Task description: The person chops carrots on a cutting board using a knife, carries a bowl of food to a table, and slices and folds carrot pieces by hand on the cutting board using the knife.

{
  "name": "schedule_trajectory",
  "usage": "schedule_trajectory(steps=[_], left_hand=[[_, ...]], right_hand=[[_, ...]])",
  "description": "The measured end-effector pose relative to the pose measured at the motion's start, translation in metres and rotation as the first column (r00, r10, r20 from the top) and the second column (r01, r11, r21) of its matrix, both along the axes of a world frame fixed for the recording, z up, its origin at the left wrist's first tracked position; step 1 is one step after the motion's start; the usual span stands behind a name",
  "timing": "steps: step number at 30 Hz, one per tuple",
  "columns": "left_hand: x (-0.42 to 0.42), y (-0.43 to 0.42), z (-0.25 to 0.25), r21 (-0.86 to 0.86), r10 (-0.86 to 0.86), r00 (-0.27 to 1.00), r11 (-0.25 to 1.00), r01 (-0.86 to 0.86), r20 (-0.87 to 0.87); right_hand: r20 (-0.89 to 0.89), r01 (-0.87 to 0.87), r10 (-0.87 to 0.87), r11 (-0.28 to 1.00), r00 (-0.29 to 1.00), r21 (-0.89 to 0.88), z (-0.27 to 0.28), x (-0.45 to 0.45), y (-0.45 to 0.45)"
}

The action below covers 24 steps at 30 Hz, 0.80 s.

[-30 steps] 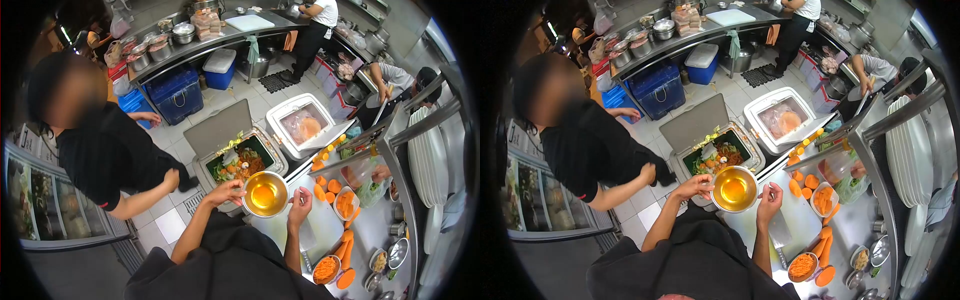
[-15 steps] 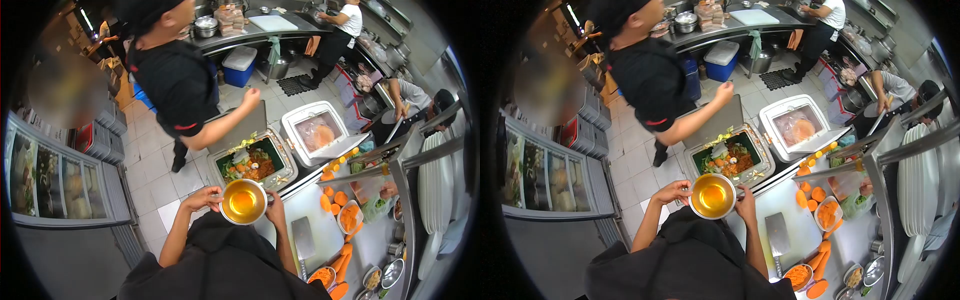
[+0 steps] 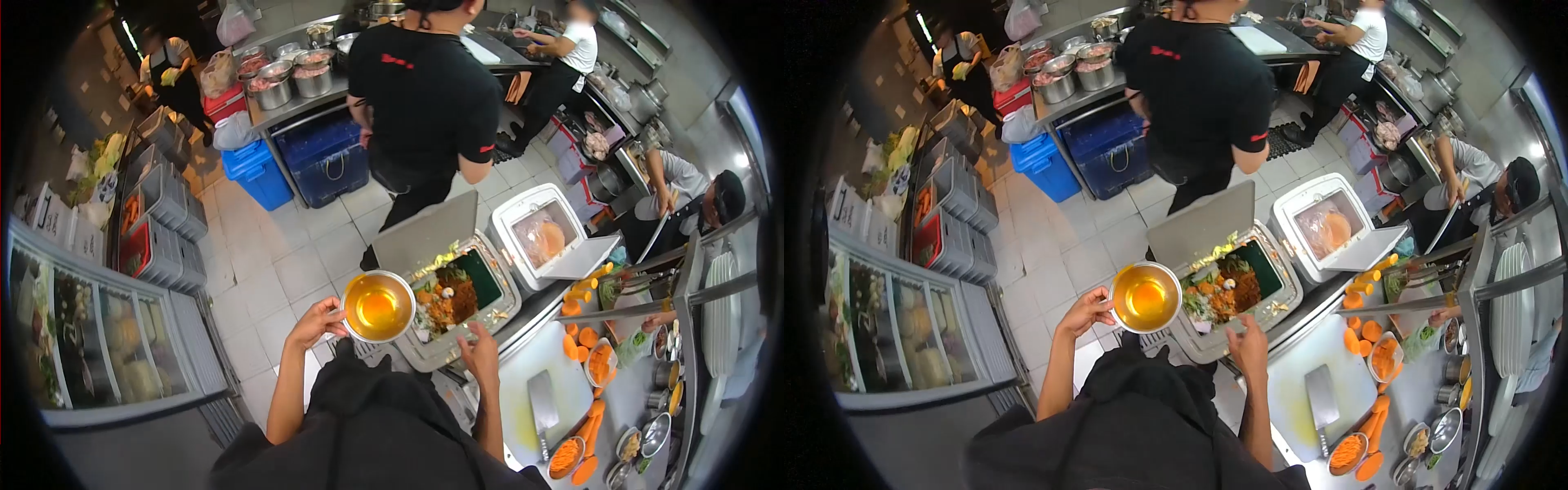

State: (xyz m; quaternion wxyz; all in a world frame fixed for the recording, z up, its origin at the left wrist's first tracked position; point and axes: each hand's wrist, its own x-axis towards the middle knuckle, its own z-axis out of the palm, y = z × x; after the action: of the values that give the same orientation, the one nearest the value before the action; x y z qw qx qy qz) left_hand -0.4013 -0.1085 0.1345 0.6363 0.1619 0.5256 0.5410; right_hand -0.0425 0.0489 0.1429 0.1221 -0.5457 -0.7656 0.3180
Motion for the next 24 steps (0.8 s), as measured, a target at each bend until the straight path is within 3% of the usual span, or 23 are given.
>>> schedule_trajectory(steps=[2, 3, 5, 6, 8, 12, 16, 20, 24], left_hand=[[-0.035, -0.002, -0.009, -0.004, 0.016, 1.000, 1.000, -0.016, 0.011], [-0.050, -0.006, -0.011, -0.001, 0.043, 0.999, 0.999, -0.043, -0.012], [-0.078, -0.012, -0.010, -0.017, 0.082, 0.997, 0.996, -0.082, -0.011], [-0.090, -0.014, -0.009, -0.011, 0.060, 0.998, 0.998, -0.060, -0.015], [-0.129, -0.009, -0.007, 0.000, 0.144, 0.989, 0.990, -0.144, -0.015], [-0.178, 0.021, -0.006, 0.022, 0.172, 0.985, 0.985, -0.172, -0.014], [-0.217, 0.080, -0.010, 0.095, 0.101, 0.994, 0.990, -0.103, 0.032], [-0.271, 0.145, -0.012, 0.130, -0.001, 1.000, 0.992, 0.005, -0.031], [-0.330, 0.191, -0.009, 0.081, 0.004, 0.999, 0.997, 0.000, -0.047]], right_hand=[[-0.308, 0.022, -0.043, 0.997, 0.950, -0.072, 0.013, -0.066, -0.005], [-0.302, 0.022, -0.043, 0.997, 0.952, -0.071, 0.010, -0.096, -0.007], [-0.596, -0.235, 0.010, 0.924, 0.803, -0.302, -0.001, -0.151, -0.013], [-0.599, -0.216, -0.005, 0.931, 0.801, -0.295, -0.002, -0.177, -0.021], [-0.650, -0.318, -0.124, 0.793, 0.750, -0.519, 0.000, -0.235, -0.026], [-0.713, -0.333, -0.192, 0.783, 0.674, -0.526, -0.002, -0.282, 0.003], [-0.702, -0.329, -0.226, 0.760, 0.675, -0.561, 0.000, -0.325, 0.056], [-0.619, -0.292, -0.199, 0.746, 0.760, -0.599, -0.010, -0.372, 0.128], [-0.668, -0.362, -0.263, 0.675, 0.696, -0.643, -0.033, -0.428, 0.202]])
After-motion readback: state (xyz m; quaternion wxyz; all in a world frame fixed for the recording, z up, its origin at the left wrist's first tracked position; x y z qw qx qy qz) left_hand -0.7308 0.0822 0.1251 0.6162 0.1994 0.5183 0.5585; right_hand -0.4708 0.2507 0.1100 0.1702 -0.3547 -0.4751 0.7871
